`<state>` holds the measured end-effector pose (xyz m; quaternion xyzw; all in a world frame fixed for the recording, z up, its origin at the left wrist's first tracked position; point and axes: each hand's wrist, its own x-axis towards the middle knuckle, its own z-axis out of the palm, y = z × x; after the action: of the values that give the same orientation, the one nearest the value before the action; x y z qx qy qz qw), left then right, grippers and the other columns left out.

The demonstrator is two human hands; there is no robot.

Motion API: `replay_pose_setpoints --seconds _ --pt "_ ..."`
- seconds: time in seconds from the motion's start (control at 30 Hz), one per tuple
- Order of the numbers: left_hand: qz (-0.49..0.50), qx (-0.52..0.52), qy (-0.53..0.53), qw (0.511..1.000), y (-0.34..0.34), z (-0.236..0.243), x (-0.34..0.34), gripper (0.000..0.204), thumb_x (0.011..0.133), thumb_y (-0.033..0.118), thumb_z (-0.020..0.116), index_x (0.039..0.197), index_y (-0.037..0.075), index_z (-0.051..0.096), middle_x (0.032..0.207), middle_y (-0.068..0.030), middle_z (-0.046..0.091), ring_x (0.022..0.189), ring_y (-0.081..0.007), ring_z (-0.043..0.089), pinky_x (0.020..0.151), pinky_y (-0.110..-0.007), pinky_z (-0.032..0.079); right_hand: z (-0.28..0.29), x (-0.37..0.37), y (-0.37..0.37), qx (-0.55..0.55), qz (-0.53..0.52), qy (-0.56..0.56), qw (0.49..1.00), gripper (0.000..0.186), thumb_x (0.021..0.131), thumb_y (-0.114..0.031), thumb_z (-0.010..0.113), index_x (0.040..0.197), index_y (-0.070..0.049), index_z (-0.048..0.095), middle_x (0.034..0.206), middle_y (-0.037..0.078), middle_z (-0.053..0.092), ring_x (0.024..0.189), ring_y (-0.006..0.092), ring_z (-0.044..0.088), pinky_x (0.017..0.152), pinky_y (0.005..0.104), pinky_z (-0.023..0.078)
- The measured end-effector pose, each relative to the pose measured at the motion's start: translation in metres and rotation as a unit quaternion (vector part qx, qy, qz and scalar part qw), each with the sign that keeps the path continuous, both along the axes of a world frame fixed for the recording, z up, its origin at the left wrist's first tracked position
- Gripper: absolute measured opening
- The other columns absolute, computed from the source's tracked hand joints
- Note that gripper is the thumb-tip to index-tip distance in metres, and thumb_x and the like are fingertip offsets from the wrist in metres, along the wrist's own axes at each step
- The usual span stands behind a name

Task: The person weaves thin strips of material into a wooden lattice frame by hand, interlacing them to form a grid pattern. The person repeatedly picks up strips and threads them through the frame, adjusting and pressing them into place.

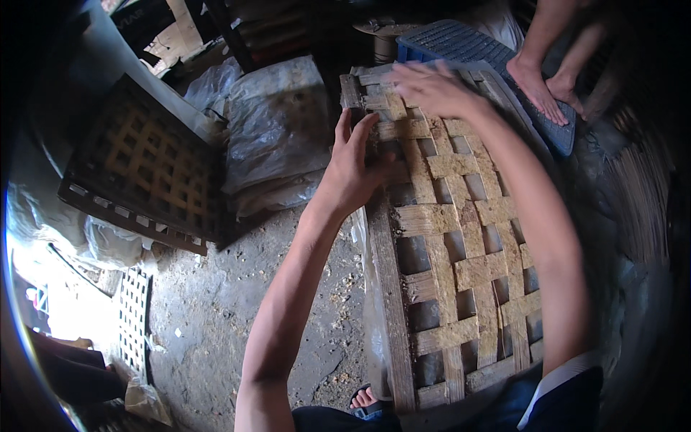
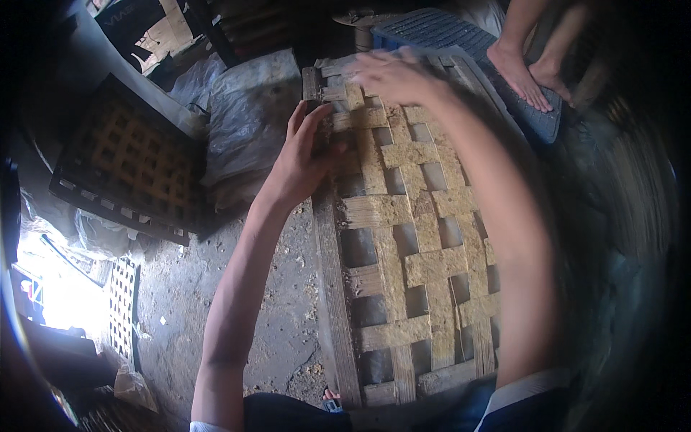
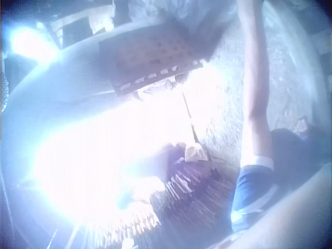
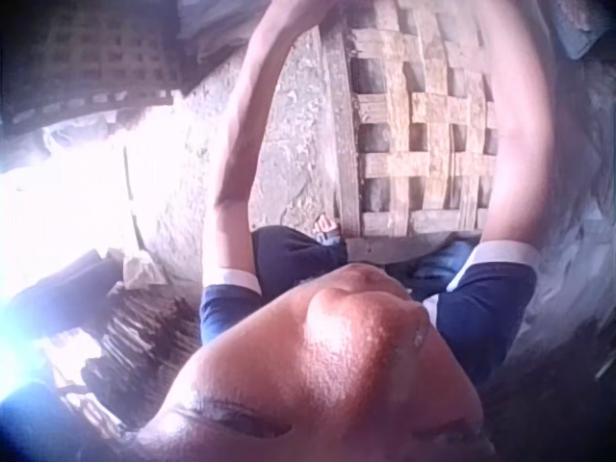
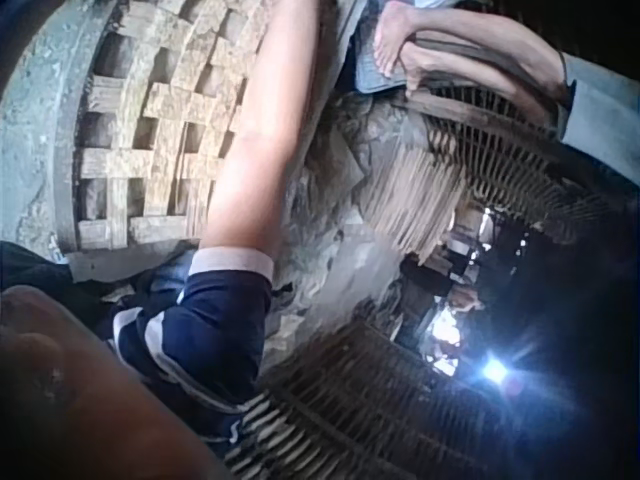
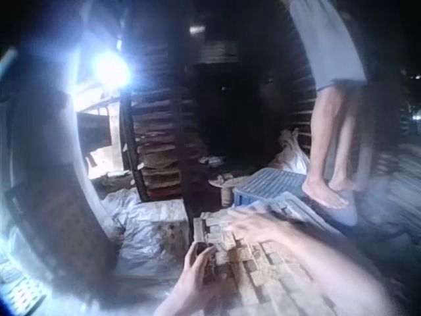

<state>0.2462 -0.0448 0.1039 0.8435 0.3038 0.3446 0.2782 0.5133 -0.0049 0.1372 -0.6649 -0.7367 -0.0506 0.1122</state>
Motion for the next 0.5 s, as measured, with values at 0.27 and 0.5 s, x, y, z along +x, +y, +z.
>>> replay_pose_setpoints --seconds 0.27,0.5 --pt "-0.021 -0.004 -0.012 1.0 0.002 0.003 0.008 0.066 0.088 0.024 0.074 0.145 0.01 0.044 0.157 -0.0321 0.019 0.145 -0.0469 0.029 0.115 -0.048 0.037 0.015 0.103 -0.049 0.0 -0.219 0.007 0.976 0.073 0.101 -0.067 0.025 0.157 -0.019 0.033 0.164 0.019 0.019 0.153 0.0325 0.015 0.123 0.0468 0.013" --pt "-0.007 0.026 0.011 1.0 0.007 0.0 0.004 0.062 0.09 0.03 0.073 0.144 0.015 0.047 0.158 -0.025 0.025 0.149 -0.0382 0.027 0.117 -0.044 0.035 0.016 0.078 -0.06 -0.065 -0.296 -0.093 0.949 0.078 0.102 -0.066 0.017 0.156 -0.012 0.031 0.167 0.013 0.012 0.154 0.0328 0.008 0.123 0.0561 0.002"
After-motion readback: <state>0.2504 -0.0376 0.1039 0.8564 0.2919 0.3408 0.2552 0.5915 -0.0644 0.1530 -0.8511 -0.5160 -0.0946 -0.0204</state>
